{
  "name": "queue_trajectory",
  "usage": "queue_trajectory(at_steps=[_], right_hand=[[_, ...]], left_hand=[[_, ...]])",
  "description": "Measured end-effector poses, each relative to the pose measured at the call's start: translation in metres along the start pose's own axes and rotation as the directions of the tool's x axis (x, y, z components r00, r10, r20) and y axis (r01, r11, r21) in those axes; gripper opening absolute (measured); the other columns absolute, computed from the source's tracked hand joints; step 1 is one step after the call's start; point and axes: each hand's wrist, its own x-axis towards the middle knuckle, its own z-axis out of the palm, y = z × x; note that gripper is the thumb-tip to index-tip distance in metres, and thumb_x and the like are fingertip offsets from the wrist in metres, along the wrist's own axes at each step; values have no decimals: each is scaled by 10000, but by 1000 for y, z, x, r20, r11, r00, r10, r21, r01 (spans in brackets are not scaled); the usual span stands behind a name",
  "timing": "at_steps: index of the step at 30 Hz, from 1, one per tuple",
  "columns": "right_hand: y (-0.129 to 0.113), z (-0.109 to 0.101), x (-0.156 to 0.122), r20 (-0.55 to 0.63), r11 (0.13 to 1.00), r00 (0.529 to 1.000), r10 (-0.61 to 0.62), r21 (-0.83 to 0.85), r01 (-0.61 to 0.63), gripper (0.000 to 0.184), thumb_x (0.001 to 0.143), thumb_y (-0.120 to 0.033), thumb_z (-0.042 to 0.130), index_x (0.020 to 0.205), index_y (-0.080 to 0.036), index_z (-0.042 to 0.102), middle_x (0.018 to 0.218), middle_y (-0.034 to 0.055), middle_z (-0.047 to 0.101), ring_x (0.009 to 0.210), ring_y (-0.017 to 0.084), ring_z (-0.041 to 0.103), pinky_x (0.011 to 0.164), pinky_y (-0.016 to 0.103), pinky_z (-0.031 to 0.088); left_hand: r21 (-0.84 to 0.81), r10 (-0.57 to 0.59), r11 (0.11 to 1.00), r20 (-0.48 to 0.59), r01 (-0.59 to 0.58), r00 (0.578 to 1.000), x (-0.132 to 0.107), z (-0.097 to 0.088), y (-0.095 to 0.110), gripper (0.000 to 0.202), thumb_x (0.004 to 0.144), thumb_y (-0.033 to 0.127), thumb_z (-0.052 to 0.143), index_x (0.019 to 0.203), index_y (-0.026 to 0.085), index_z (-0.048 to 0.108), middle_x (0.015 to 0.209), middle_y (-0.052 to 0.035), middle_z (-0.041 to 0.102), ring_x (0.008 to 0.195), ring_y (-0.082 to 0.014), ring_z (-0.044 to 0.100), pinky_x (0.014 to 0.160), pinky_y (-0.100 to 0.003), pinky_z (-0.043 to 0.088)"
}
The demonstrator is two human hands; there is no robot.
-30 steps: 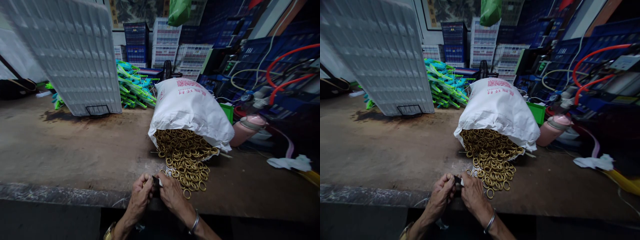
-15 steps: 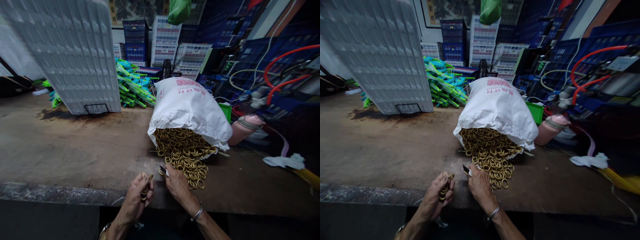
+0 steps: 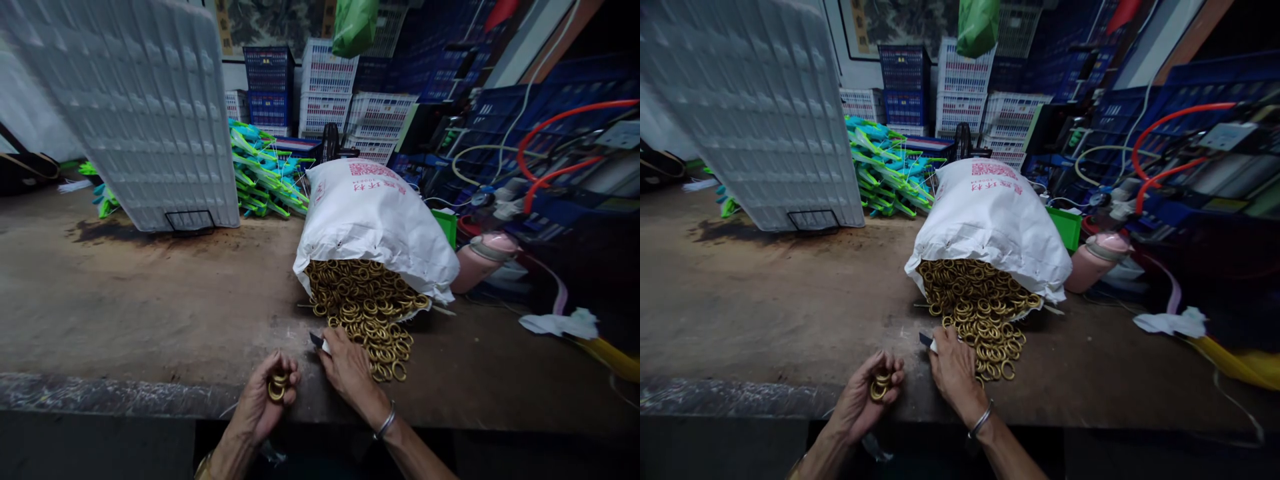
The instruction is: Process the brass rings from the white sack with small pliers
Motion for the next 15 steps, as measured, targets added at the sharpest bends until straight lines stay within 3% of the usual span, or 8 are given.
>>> queue_trajectory(at_steps=[3, 6, 8, 10, 12, 15], right_hand=[[1, 1, 1, 10, 994, 1000, -7, 109, 6, 204, 756, -101, 439, 892, -222, 533, 813, 4, 587, 687, 134, 531, 579, 235, 264], [0, -1, 4, 57, 937, 998, 8, 349, -28, 124, 763, -159, 429, 786, -197, 545, 652, -17, 544, 605, 117, 475, 563, 219, 275], [-2, -4, 7, 106, 814, 994, 9, 576, -69, 130, 763, -230, 428, 690, -184, 525, 595, -32, 487, 577, 108, 431, 546, 207, 288], [-5, -6, 8, 179, 636, 984, 3, 759, -140, 146, 739, -260, 438, 636, -177, 498, 567, -45, 440, 558, 95, 400, 528, 196, 297], [-8, -7, 6, 293, 473, 956, 5, 841, -261, 119, 704, -269, 458, 632, -178, 485, 530, -65, 388, 491, 74, 352, 469, 185, 273], [-12, -7, 1, 498, 281, 867, -23, 836, -472, 117, 684, -311, 469, 675, -196, 450, 491, -99, 340, 367, 39, 216, 367, 176, 167]], left_hand=[[82, 29, 996, -44, -25, 999, 3, 0, -1, 224, 677, 290, 666, 653, 147, 495, 679, 3, 531, 559, -74, 499, 385, -139, 298], [355, 164, 926, -79, -126, 983, 5, 3, -6, 225, 683, 345, 651, 734, 175, 513, 587, 42, 502, 464, -68, 450, 352, -143, 287], [580, 278, 794, -80, -181, 957, 6, 5, -10, 244, 696, 370, 626, 833, 184, 550, 502, 71, 459, 392, -65, 394, 336, -154, 279], [734, 370, 631, -1, -251, 929, 6, 6, -13, 247, 714, 352, 605, 887, 177, 589, 519, 57, 498, 421, -73, 427, 396, -172, 344], [792, 403, 504, 136, -344, 905, 6, 5, -16, 192, 744, 313, 573, 862, 170, 625, 648, 8, 588, 563, -99, 515, 542, -195, 416], [806, 381, 419, 261, -417, 887, 5, 4, -17, 172, 790, 276, 515, 844, 166, 635, 783, -30, 633, 722, -138, 555, 682, -226, 423]])
